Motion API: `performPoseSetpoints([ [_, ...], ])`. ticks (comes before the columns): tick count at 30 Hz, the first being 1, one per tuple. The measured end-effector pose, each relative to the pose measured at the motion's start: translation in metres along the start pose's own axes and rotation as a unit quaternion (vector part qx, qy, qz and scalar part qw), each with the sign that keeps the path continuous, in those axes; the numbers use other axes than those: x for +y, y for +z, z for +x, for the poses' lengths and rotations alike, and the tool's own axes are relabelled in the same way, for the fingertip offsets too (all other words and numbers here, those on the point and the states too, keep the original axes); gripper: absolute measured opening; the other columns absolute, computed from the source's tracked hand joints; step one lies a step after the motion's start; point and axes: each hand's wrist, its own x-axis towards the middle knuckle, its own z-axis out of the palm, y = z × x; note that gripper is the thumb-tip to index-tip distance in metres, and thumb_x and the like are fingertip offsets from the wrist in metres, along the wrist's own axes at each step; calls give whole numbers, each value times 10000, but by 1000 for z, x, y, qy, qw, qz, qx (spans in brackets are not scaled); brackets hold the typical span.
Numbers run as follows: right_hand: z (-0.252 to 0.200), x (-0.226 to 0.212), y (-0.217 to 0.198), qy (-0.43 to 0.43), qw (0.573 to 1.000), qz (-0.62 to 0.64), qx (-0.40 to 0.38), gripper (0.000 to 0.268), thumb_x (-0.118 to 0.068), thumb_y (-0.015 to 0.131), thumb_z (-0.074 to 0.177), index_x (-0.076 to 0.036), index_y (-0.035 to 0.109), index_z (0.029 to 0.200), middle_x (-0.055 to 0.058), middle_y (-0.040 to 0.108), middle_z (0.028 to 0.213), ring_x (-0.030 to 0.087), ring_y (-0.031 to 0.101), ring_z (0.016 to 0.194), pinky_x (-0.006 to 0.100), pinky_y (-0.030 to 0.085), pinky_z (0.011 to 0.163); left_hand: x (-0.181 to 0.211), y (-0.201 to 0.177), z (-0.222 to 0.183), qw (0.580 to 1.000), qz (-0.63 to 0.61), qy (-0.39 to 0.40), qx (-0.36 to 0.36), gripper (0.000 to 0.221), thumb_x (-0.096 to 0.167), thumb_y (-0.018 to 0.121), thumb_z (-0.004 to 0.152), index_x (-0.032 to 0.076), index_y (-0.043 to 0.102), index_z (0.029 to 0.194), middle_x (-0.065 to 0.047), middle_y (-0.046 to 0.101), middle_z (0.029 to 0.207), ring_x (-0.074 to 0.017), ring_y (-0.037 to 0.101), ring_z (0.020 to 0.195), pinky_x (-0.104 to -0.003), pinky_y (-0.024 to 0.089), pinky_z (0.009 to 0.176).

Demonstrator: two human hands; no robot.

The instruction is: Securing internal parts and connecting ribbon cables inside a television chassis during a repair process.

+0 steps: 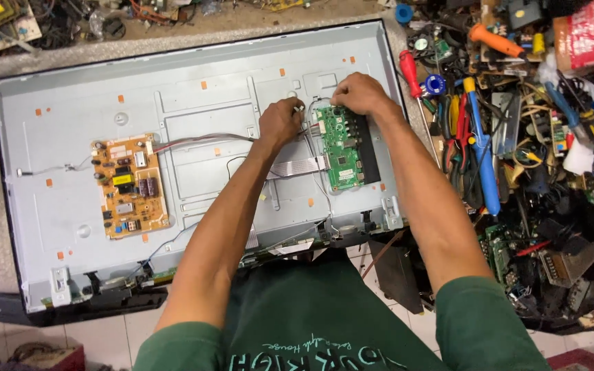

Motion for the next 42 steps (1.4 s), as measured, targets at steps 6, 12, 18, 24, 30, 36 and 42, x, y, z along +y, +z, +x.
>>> performPoseSetpoints([
  [6, 10, -1, -2, 3, 997, 66, -31, 171, -213, 742, 893, -104, 805, 1008, 219, 749, 1008, 450, 681, 1019, 569, 536, 864, 7, -5, -1, 1000, -12, -7, 0, 219, 169, 653, 942, 164, 744, 1141, -136, 776, 877, -407, 748, 953, -571, 578, 878],
  [12, 26, 20, 24, 1, 998, -44, 35, 184, -275, 656, 982, -150, 791, 967, 134, 728, 968, 400, 689, 1035, 551, 526, 908, 7, 1, 0, 1000, -14, -17, 8, 209, 191, 651, 941, 171, 743, 1128, -121, 774, 855, -402, 752, 929, -578, 579, 862],
  [18, 12, -15, -10, 62, 995, 69, -21, 119, -270, 651, 1034, -170, 655, 968, 2, 730, 1071, 189, 668, 1007, 420, 482, 856, 14, 3, 2, 999, 21, -41, -9, 253, 262, 543, 969, 178, 705, 1145, -52, 782, 843, -256, 719, 759, -437, 527, 636],
  [24, 22, -15, 2, -26, 999, 16, 16, 42, -143, 722, 963, -162, 721, 1000, 31, 765, 1050, 226, 699, 1014, 488, 509, 951, 20, 9, 6, 992, 93, -80, -8, 432, 585, 748, 892, 189, 695, 1058, -66, 771, 927, -279, 715, 851, -422, 517, 644],
  [30, 35, -3, 21, -127, 988, -36, 80, 122, -146, 766, 937, -146, 698, 835, 19, 764, 891, 252, 691, 852, 481, 489, 810, 18, 27, 9, 989, 114, -84, 52, 259, 346, 642, 896, 101, 686, 968, -102, 744, 866, -336, 687, 763, -475, 512, 612],
  [36, 34, 13, 36, -182, 965, -139, 125, 105, -143, 719, 969, -103, 646, 905, 86, 694, 918, 331, 652, 796, 501, 478, 660, 2, 44, 11, 987, 117, -28, 106, 248, 339, 625, 867, 106, 611, 783, -65, 681, 715, -318, 616, 617, -471, 429, 510],
  [42, 33, 3, 29, -159, 975, -125, 95, 77, -116, 668, 929, -100, 644, 858, 107, 700, 894, 335, 647, 782, 498, 484, 680, 12, 34, 9, 990, 103, -58, 80, 247, 360, 638, 898, 119, 674, 857, -83, 734, 797, -330, 668, 707, -476, 480, 571],
])
